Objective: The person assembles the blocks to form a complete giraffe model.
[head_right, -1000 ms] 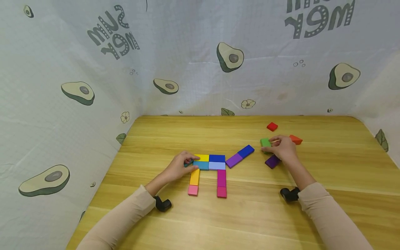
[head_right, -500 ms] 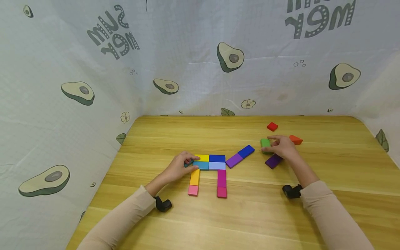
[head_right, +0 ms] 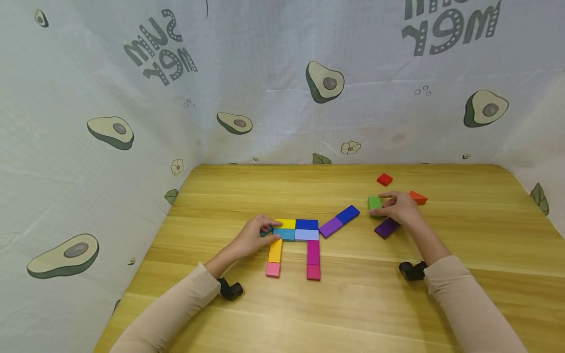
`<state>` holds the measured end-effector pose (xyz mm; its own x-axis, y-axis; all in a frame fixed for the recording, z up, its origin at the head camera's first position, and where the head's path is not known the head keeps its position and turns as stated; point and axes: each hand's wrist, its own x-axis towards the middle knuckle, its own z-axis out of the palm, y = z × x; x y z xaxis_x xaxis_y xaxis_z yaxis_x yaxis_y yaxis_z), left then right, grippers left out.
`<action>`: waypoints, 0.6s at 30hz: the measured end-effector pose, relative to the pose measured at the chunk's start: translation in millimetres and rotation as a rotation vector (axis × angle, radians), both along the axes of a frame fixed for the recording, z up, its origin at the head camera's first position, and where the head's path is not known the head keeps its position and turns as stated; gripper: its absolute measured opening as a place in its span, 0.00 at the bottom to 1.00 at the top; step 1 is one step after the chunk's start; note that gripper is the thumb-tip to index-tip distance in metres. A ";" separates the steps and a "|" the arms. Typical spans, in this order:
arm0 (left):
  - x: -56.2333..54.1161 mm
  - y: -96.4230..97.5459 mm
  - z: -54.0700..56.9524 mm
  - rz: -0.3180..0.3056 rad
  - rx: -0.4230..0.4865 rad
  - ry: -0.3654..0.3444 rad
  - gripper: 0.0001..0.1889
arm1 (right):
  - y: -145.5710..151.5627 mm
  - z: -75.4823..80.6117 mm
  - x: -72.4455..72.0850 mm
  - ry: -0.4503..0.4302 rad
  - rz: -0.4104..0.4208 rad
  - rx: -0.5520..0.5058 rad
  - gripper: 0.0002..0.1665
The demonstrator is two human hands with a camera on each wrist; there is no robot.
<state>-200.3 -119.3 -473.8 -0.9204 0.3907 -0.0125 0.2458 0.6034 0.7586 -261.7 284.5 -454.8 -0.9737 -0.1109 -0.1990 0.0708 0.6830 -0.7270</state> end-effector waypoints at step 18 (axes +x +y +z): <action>-1.0 0.2 -1.3 0.001 -0.002 0.007 0.17 | 2.6 -6.4 2.7 -0.014 -0.161 -0.091 0.38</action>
